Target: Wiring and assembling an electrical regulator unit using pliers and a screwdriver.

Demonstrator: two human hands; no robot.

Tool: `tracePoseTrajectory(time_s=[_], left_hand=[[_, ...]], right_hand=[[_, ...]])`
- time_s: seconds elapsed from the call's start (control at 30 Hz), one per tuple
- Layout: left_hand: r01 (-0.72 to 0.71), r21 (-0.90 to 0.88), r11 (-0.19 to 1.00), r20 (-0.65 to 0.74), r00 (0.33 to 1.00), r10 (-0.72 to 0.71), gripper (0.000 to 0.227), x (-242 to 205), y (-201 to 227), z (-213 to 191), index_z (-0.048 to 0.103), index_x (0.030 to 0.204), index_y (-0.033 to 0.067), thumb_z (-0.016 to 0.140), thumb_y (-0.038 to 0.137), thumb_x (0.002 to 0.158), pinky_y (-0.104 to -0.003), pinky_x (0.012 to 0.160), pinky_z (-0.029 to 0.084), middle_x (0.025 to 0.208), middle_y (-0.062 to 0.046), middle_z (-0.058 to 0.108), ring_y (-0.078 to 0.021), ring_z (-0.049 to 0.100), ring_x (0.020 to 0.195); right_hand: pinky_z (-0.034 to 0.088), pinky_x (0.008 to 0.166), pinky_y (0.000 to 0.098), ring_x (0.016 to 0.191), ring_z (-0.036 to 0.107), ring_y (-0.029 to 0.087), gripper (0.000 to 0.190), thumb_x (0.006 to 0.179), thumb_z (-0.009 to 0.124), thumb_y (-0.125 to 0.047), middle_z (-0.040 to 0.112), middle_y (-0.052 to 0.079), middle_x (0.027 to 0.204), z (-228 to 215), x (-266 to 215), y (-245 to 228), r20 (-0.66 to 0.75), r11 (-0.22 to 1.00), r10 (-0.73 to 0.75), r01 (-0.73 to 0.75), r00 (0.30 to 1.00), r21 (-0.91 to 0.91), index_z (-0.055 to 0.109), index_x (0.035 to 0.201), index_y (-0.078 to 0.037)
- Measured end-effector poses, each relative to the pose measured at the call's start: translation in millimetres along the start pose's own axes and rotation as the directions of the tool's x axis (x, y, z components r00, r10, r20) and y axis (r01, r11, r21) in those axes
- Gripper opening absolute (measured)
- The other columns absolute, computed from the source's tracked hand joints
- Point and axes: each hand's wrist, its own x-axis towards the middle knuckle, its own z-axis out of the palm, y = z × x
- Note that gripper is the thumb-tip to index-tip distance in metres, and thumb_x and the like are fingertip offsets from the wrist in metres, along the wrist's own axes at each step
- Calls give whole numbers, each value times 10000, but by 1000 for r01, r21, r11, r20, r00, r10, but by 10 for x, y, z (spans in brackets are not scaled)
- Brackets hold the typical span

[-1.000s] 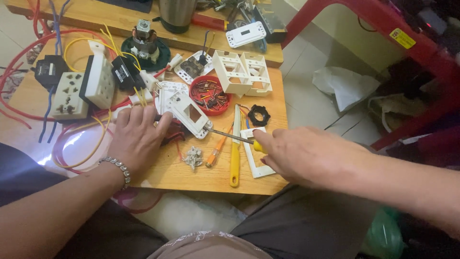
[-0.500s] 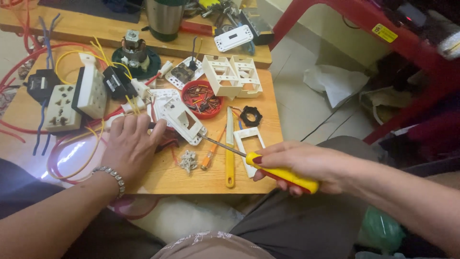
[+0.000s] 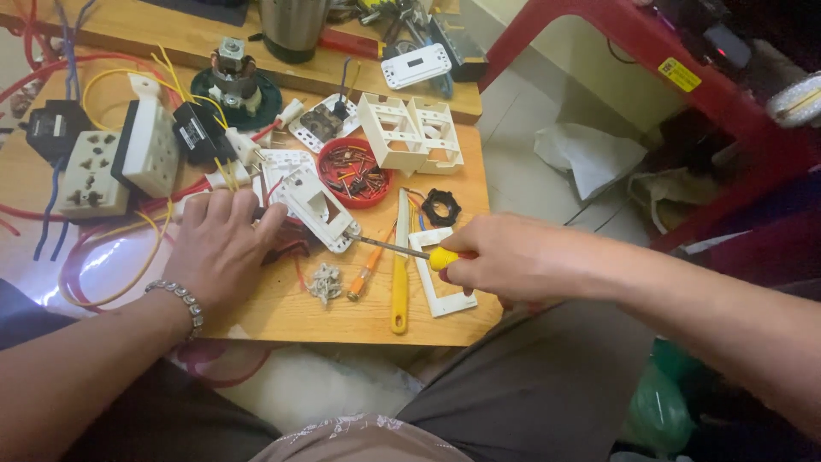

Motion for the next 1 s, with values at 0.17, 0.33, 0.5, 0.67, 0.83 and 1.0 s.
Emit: tracePoseTrajectory(time_s=[0.17, 0.33, 0.5, 0.67, 0.83, 1.0], left_hand=[[29, 56, 998, -67, 997, -25, 228, -7, 32, 82, 462, 1031, 275, 533, 402, 855, -381, 913, 358, 920, 10, 443, -204, 473, 944], [28, 85, 996, -89, 996, -20, 205, -60, 52, -15, 457, 1048, 277, 519, 371, 877, -362, 918, 362, 919, 29, 458, -180, 488, 947], [-1, 17, 1000, -170, 985, 4, 318, -75, 78, -41, 478, 1127, 202, 511, 272, 818, -366, 790, 342, 962, -74, 482, -235, 458, 848], [5, 61, 998, -180, 984, 6, 374, -49, 45, -9, 473, 1161, 198, 513, 256, 793, -367, 786, 346, 963, -67, 482, -235, 464, 854], [55, 116, 992, 45, 997, -61, 245, -47, 43, 76, 399, 1097, 314, 463, 435, 894, -368, 915, 335, 979, 40, 454, -178, 471, 992], [204, -6, 979, 179, 963, -200, 296, -46, 83, -59, 400, 1165, 322, 470, 448, 907, -387, 968, 341, 1072, 3, 492, -227, 493, 1076]], right_hand=[[586, 642, 373, 747, 713, 324, 298, 904, 469, -257, 686, 170, 854, 58, -48, -117, -87, 903, -156, 107, 984, -416, 656, 1002, -46], [594, 521, 364, 618, 713, 272, 197, 940, 476, -162, 647, 136, 805, 426, -99, 41, -195, 747, -362, 158, 912, -646, 594, 1038, -37], [532, 510, 479, 605, 663, 378, 242, 869, 473, -125, 607, 159, 856, 775, -69, 267, -409, 763, -526, 200, 746, -615, 444, 1064, 15], [544, 404, 384, 542, 637, 292, 407, 803, 517, -69, 564, 139, 812, 976, -38, 262, -519, 715, -588, 98, 620, -692, 476, 1188, 56], [561, 471, 424, 613, 682, 308, 291, 799, 572, -46, 577, 44, 752, 959, 23, 391, -513, 747, -533, 90, 673, -659, 547, 1081, -113], [572, 729, 449, 911, 690, 371, 509, 833, 594, -229, 652, 69, 991, 937, -96, 528, -560, 999, -21, 39, 828, 20, 492, 1331, -259]])
